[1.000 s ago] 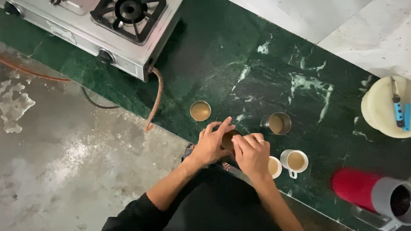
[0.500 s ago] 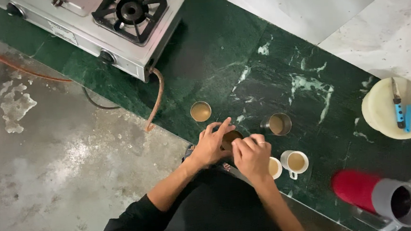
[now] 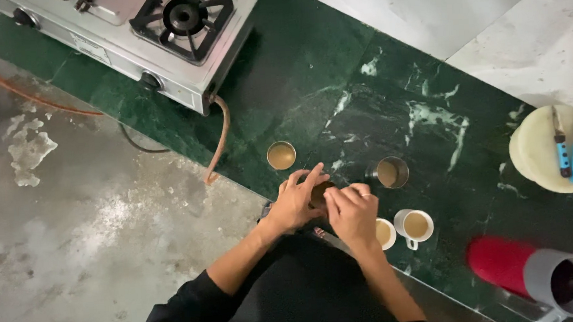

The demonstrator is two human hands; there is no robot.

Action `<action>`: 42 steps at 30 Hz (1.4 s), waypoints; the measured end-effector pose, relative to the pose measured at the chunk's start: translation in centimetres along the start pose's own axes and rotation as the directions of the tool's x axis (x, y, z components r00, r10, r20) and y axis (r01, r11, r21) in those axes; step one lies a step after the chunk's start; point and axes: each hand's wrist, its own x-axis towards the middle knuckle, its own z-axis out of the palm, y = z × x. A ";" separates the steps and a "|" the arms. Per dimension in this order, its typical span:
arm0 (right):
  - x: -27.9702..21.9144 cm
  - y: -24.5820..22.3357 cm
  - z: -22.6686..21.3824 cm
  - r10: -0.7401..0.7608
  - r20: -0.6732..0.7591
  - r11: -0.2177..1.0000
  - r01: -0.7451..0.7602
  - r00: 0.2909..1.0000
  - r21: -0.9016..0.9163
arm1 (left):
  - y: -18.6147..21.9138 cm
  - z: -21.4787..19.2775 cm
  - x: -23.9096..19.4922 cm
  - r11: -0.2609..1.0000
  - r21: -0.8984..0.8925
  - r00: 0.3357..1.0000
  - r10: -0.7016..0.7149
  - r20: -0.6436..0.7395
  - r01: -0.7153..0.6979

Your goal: Preparing several cups of tea by adding sugar and ingredients with a spoon.

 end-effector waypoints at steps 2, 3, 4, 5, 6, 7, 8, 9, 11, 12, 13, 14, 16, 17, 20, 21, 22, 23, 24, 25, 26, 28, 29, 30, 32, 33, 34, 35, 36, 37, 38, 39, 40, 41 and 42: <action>0.2 -0.2 -0.6 0.012 -0.031 0.999 -0.013 0.999 -0.034 | -0.1 0.0 0.1 1.000 0.006 1.000 -0.001 0.007 0.001; 0.2 -0.3 -1.0 0.022 -0.061 0.997 -0.026 0.998 -0.072 | -0.1 0.2 -0.1 1.000 0.008 1.000 0.001 0.014 -0.001; 0.0 -0.5 -1.1 0.027 -0.055 0.997 -0.030 0.998 -0.069 | -0.1 0.4 -0.2 1.000 0.006 1.000 -0.004 0.019 0.004; -0.1 -0.6 -1.1 0.010 -0.068 0.992 -0.018 0.998 -0.123 | -0.2 0.6 -0.3 1.000 0.010 1.000 0.006 -0.001 -0.006; -0.2 -0.7 -1.1 -0.008 -0.079 0.984 -0.006 0.997 -0.177 | -0.3 0.8 -0.3 1.000 0.015 1.000 0.017 -0.022 -0.016; -0.4 -0.3 -0.6 -0.010 -0.082 0.984 -0.005 0.997 -0.175 | -0.3 0.8 -0.2 1.000 0.017 1.000 0.017 -0.024 -0.017; -0.7 0.0 -0.2 -0.028 -0.061 0.994 0.021 0.998 -0.108 | -0.4 0.8 -0.2 1.000 0.014 0.999 0.023 -0.034 -0.022; -1.0 0.4 0.2 -0.049 -0.040 0.998 0.047 0.998 -0.037 | -0.4 1.0 -0.2 1.000 0.010 0.999 0.025 -0.044 -0.025; -1.2 0.6 0.3 -0.027 -0.016 1.000 0.027 1.000 -0.016 | -0.8 1.3 -0.2 1.000 0.004 0.998 0.031 -0.056 -0.030; -1.4 0.7 0.3 -0.003 0.009 1.000 0.003 1.000 0.002 | -1.1 1.5 -0.3 0.999 -0.004 0.997 0.039 -0.067 -0.039; -1.5 0.6 0.2 -0.007 0.011 1.000 0.007 1.000 0.008 | -1.1 1.5 -0.2 0.999 -0.002 0.997 0.032 -0.070 -0.033; -1.6 0.5 0.2 -0.008 -0.041 0.995 0.004 0.999 -0.101 | -1.1 1.4 -0.2 1.000 0.009 0.999 0.014 -0.046 -0.014; -1.9 0.7 0.1 -0.022 -0.093 0.978 0.002 0.995 -0.209 | -1.2 1.7 0.1 1.000 0.019 1.000 -0.005 -0.030 0.006; -2.1 0.9 0.3 -0.016 -0.068 0.984 0.003 0.998 -0.179 | -1.5 1.9 0.0 1.000 0.024 0.999 0.010 -0.043 -0.009; -1.9 1.2 0.4 -0.037 -0.042 0.995 0.032 0.998 -0.099 | -1.3 2.1 0.1 0.999 0.037 0.997 0.010 -0.070 -0.008; -1.8 1.2 0.3 -0.052 -0.042 0.997 0.050 0.998 -0.054 | -1.1 2.1 -0.1 0.999 0.041 0.997 0.000 -0.074 0.003; -2.0 1.4 0.3 -0.055 -0.036 0.997 0.053 0.998 -0.048 | -1.0 2.1 -0.2 0.999 0.039 0.997 -0.008 -0.076 0.011; -2.1 1.5 0.3 -0.051 -0.037 0.995 0.047 0.998 -0.093 | -1.0 2.0 -0.3 1.000 0.029 0.997 0.000 -0.077 0.002; -2.2 1.6 0.3 -0.047 -0.037 0.990 0.041 0.998 -0.138 | -1.0 1.9 -0.4 1.000 0.019 0.997 0.009 -0.077 -0.007; -2.4 1.5 0.3 -0.051 -0.035 0.990 0.045 0.998 -0.136 | -1.0 2.1 -0.3 1.000 0.019 0.997 0.006 -0.081 -0.004; -2.6 1.4 0.2 -0.042 -0.032 0.982 0.035 0.999 -0.187 | -1.0 2.2 -0.3 1.000 0.028 0.996 0.004 -0.088 -0.001; -2.8 1.1 0.4 -0.036 -0.033 0.970 0.027 0.999 -0.240 | -1.2 2.3 -0.2 0.999 0.038 0.995 0.005 -0.099 -0.001; -2.8 1.1 0.6 -0.022 -0.016 0.986 0.019 1.000 -0.165 | -1.4 2.4 -0.1 0.999 0.042 0.996 0.010 -0.093 -0.006; -2.7 1.1 0.9 -0.010 0.001 0.996 0.010 1.000 -0.090 | -1.6 2.5 0.0 0.999 0.045 0.996 0.016 -0.086 -0.012; -2.5 0.7 0.8 -0.001 -0.018 0.995 -0.001 1.000 -0.097 | -0.9 1.8 -0.2 1.000 0.025 0.997 0.007 -0.073 -0.005; -2.2 0.5 0.7 0.004 -0.036 0.995 -0.007 0.999 -0.101 | -0.5 1.3 -0.3 1.000 0.006 0.998 -0.005 -0.065 0.006; -2.4 0.4 0.7 0.005 -0.036 0.994 -0.009 0.999 -0.105 | -0.4 1.2 -0.3 1.000 0.003 0.998 -0.002 -0.063 0.002; -2.6 0.5 0.6 0.011 -0.021 0.985 -0.014 1.000 -0.172 | -0.3 1.0 -0.2 1.000 0.008 0.999 -0.021 -0.045 0.021; -2.7 0.5 0.6 0.018 -0.007 0.971 -0.019 1.000 -0.237 | -0.3 0.8 -0.1 0.999 0.013 0.999 -0.040 -0.028 0.041; -2.6 0.1 0.5 0.020 -0.006 0.970 -0.021 1.000 -0.241 | -0.5 1.0 -0.2 0.999 0.010 0.999 -0.038 -0.025 0.038; -2.5 -0.3 0.5 0.030 -0.016 0.967 -0.033 0.999 -0.254 | -0.7 1.2 -0.3 1.000 0.000 0.999 -0.015 -0.036 0.015; -2.5 -0.7 0.5 0.043 -0.028 0.962 -0.049 0.999 -0.268 | -0.9 1.4 -0.3 1.000 -0.008 0.999 0.011 -0.045 -0.011; -2.4 -0.9 0.7 0.048 -0.029 0.961 -0.054 0.998 -0.273 | -1.1 1.6 -0.4 1.000 -0.010 0.999 0.016 -0.040 -0.016; -2.4 -1.1 0.8 0.070 -0.005 0.968 -0.069 0.998 -0.243 | -1.2 1.9 -0.6 0.999 -0.005 0.997 0.034 -0.072 -0.034; -2.5 -1.4 0.9 0.092 0.020 0.973 -0.086 0.996 -0.212 | -1.2 2.1 -0.8 0.999 0.000 0.993 0.052 -0.103 -0.052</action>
